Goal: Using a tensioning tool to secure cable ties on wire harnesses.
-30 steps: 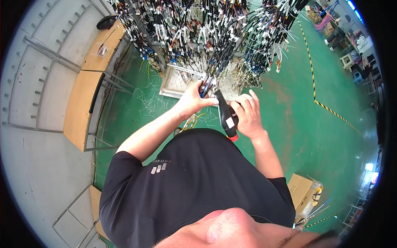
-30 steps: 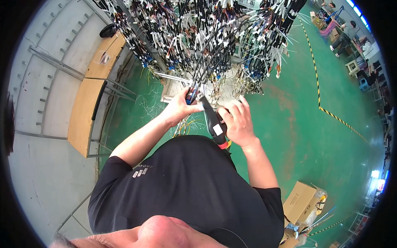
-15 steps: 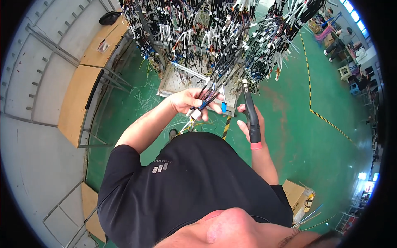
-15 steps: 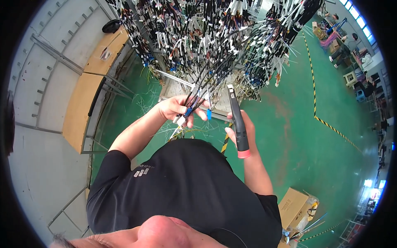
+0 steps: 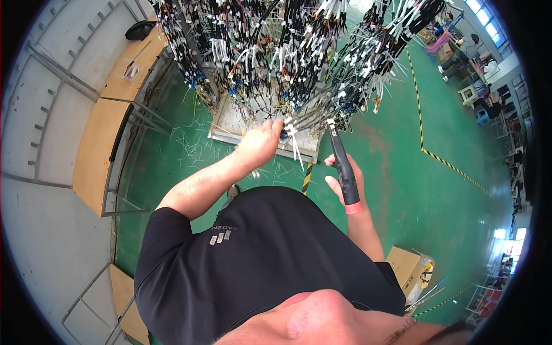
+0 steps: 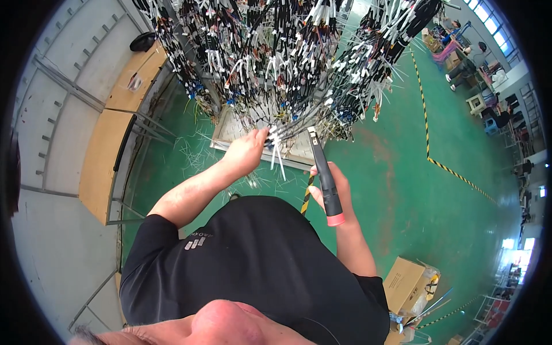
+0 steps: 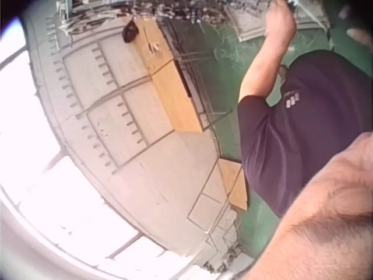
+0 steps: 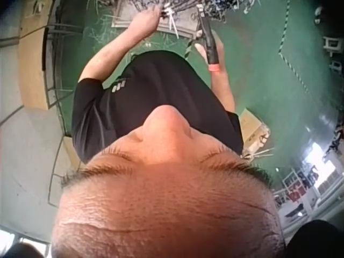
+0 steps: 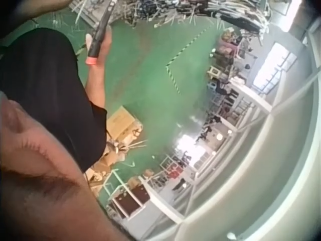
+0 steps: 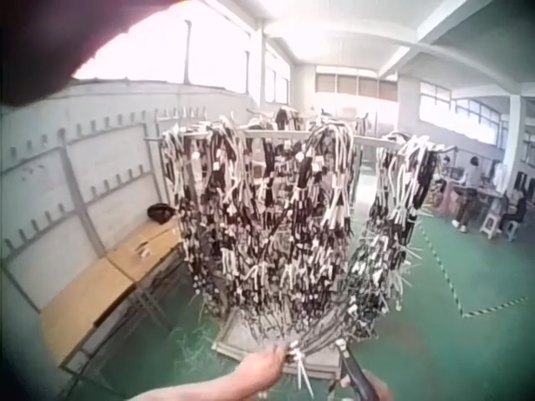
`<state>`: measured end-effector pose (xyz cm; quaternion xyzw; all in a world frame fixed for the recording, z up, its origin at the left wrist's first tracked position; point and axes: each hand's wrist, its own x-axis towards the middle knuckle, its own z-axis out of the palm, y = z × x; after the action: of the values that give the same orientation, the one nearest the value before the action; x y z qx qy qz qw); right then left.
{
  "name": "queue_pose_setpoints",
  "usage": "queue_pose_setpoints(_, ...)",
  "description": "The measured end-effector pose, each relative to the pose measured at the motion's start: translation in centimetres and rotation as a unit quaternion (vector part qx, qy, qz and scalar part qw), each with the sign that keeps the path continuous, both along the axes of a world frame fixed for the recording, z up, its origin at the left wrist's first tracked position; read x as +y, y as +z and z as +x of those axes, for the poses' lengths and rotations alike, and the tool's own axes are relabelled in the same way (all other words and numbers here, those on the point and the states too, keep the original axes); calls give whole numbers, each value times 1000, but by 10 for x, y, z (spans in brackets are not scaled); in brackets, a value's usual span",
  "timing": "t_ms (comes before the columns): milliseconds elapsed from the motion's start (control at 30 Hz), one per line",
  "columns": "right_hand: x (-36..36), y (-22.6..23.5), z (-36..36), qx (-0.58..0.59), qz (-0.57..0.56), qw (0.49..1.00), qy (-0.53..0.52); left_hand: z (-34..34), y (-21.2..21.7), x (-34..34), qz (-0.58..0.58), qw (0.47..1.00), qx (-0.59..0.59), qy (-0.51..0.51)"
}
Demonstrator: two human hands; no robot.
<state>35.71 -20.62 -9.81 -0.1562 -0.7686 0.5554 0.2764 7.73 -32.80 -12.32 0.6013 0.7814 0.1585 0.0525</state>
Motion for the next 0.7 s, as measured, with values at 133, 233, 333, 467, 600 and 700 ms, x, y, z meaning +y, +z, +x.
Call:
queue_pose_setpoints(133,-6,-6,-11,-35,-82,996,17,-21,-5,4,18,991,134,11)
queue_pose_setpoints(233,-9,-18,-17,-71,-143,986,48,-30,-1,4,43,977,208,-2)
queue_pose_setpoints(333,-14,-26,-28,-71,-165,980,82,-35,6,4,23,972,236,-1)
queue_pose_setpoints(467,-25,-23,-43,-28,-256,963,74,-38,12,5,0,958,286,-11)
queue_pose_setpoints(600,-30,-25,-50,-24,-289,955,70,-35,16,8,39,943,331,-15)
queue_pose_setpoints(700,-30,-23,-53,-46,-275,958,62,-36,14,11,35,940,339,-23)
